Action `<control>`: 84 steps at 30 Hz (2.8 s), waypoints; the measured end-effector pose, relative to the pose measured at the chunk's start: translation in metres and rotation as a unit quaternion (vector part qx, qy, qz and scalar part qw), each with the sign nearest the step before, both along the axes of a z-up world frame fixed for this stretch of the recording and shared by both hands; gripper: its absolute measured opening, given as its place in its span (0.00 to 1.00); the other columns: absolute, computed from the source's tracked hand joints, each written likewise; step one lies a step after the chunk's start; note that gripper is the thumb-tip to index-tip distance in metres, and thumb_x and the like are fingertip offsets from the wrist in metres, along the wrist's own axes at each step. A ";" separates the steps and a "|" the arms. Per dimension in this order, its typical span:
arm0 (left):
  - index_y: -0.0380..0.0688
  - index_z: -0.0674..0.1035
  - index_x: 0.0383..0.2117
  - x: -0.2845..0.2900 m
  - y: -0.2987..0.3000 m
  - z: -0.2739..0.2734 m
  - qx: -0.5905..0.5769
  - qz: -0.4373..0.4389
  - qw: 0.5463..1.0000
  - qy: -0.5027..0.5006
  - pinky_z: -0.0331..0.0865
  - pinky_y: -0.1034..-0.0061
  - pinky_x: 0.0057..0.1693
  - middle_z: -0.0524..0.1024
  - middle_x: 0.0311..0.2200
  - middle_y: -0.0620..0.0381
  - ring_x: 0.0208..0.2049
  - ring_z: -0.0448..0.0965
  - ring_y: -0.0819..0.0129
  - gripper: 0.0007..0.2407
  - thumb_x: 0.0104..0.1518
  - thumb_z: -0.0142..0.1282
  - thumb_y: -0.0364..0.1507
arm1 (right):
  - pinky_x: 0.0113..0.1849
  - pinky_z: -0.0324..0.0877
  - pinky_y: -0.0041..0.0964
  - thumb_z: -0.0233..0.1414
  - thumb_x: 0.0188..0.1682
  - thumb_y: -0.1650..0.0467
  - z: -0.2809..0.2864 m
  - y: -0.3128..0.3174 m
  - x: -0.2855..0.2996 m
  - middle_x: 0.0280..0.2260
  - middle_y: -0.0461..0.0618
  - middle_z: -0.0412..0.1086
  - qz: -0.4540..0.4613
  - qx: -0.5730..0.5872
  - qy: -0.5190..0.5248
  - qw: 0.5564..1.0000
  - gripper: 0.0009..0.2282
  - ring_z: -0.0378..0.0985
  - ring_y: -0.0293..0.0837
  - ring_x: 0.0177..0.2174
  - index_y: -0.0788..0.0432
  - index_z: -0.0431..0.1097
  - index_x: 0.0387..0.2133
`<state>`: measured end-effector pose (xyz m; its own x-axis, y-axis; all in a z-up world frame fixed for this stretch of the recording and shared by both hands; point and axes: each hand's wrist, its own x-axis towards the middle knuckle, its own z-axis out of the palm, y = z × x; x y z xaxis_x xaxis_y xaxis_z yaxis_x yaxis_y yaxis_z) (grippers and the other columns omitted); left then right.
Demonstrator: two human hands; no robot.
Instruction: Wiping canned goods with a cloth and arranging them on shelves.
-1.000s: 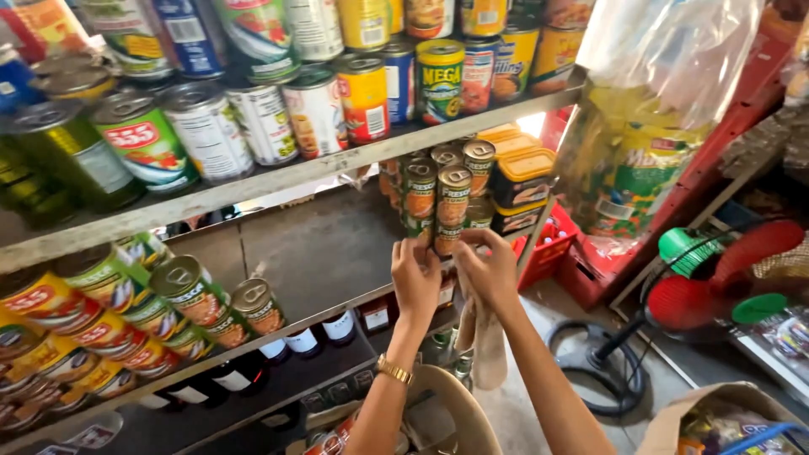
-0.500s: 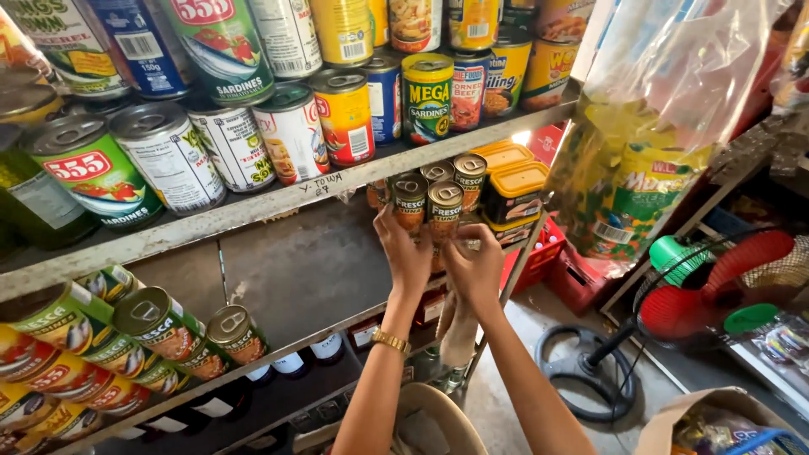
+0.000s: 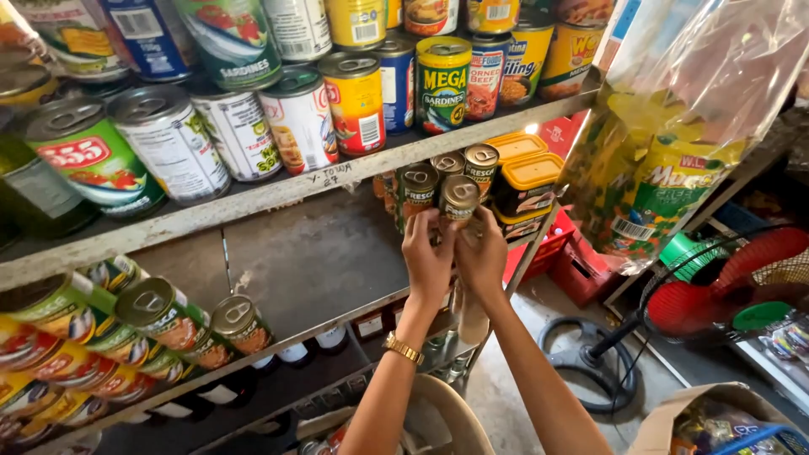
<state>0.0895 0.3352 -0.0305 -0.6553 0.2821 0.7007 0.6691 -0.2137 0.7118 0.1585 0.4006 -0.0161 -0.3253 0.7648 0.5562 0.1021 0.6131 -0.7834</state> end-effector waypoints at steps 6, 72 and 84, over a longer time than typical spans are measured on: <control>0.35 0.71 0.47 0.018 -0.058 0.041 -0.079 -0.006 0.997 -0.002 0.74 0.67 0.41 0.76 0.41 0.46 0.39 0.80 0.57 0.29 0.42 0.75 0.35 | 0.41 0.75 0.36 0.56 0.47 0.71 -0.001 -0.046 0.035 0.40 0.57 0.79 0.117 -0.043 0.039 0.991 0.21 0.84 0.43 0.41 0.59 0.67 0.55; 0.45 0.74 0.53 0.079 -0.388 -0.046 0.076 -0.057 0.860 -0.502 0.72 0.67 0.35 0.76 0.34 0.51 0.31 0.77 0.62 0.18 0.66 0.45 0.43 | 0.41 0.70 0.41 0.52 0.52 0.74 0.038 -0.297 0.115 0.37 0.56 0.73 0.419 -0.054 -0.049 0.905 0.07 0.75 0.51 0.37 0.61 0.75 0.41; 0.45 0.73 0.55 0.051 -0.372 -0.085 0.283 -0.290 0.685 -0.606 0.75 0.58 0.55 0.77 0.51 0.49 0.50 0.80 0.55 0.26 0.64 0.34 0.52 | 0.44 0.70 0.42 0.56 0.33 0.82 0.023 -0.325 0.117 0.44 0.50 0.71 0.424 0.239 -0.034 0.873 0.21 0.73 0.52 0.41 0.59 0.75 0.43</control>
<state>0.1410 -0.0363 -0.1159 -0.7449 0.6491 -0.1541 -0.6538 -0.6643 0.3624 0.2760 0.0751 0.0072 -0.7061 -0.0818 0.7034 -0.5112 0.7462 -0.4264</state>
